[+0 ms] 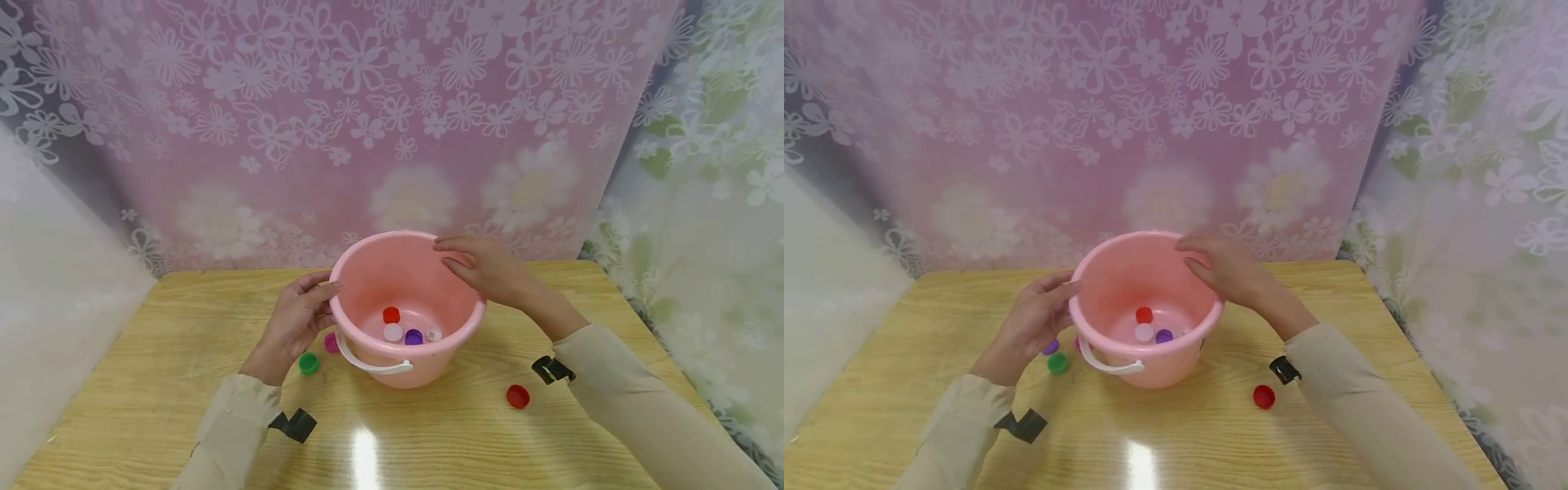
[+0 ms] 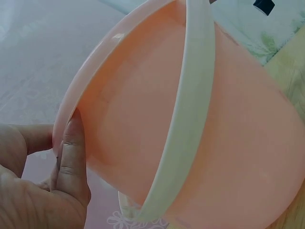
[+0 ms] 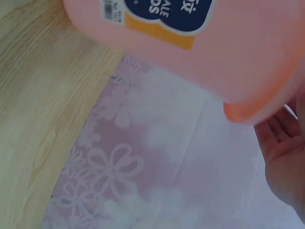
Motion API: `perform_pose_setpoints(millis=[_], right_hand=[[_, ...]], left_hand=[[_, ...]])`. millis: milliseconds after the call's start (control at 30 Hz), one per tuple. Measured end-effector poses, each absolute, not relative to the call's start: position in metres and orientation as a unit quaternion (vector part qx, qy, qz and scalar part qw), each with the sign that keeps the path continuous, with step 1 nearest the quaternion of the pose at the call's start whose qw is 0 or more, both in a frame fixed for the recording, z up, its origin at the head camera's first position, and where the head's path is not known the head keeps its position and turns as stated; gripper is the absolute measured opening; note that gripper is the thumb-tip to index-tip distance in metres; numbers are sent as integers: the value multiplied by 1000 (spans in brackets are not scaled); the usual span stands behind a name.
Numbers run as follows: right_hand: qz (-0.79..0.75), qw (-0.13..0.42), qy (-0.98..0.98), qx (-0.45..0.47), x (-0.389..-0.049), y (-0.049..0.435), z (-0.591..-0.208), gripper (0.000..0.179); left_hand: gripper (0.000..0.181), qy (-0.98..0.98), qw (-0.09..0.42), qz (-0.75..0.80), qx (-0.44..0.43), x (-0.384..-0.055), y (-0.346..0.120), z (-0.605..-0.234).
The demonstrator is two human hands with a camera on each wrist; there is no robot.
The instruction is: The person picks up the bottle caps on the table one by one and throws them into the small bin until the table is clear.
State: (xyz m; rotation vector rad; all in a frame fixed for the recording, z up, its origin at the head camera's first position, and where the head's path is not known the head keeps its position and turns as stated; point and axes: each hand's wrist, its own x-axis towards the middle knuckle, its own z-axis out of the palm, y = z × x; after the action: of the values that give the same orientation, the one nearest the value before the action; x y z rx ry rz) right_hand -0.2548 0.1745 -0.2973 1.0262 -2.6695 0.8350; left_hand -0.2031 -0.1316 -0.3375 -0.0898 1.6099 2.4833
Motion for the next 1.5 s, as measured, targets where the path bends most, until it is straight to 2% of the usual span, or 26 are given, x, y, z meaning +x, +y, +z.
perform_pose_setpoints(millis=[233,467,633,933,1067,1167,1367,1500], right_hand=[[278,197,-881,328,-244,219,-306,27],[247,212,-887,328,-229,256,-319,27],[230,159,-902,329,-215,272,-343,27],[247,-40,-906,342,-183,284,-384,36],[254,-95,-899,343,-174,284,-395,44],[248,-104,-897,351,-170,283,-403,44],[266,-73,-863,423,-167,278,-418,26],[296,-77,-842,443,-167,278,-425,26]], left_hand=[[37,543,88,835,-31,-202,-131,-338],[39,541,88,835,-37,-202,-132,-339],[38,536,86,839,-31,-204,-131,-340],[40,544,84,835,-28,-205,-130,-342],[39,540,83,837,-24,-205,-131,-342],[38,538,82,838,-24,-205,-132,-342],[34,531,81,843,-24,-205,-132,-342],[35,525,83,847,-22,-205,-132,-341]])
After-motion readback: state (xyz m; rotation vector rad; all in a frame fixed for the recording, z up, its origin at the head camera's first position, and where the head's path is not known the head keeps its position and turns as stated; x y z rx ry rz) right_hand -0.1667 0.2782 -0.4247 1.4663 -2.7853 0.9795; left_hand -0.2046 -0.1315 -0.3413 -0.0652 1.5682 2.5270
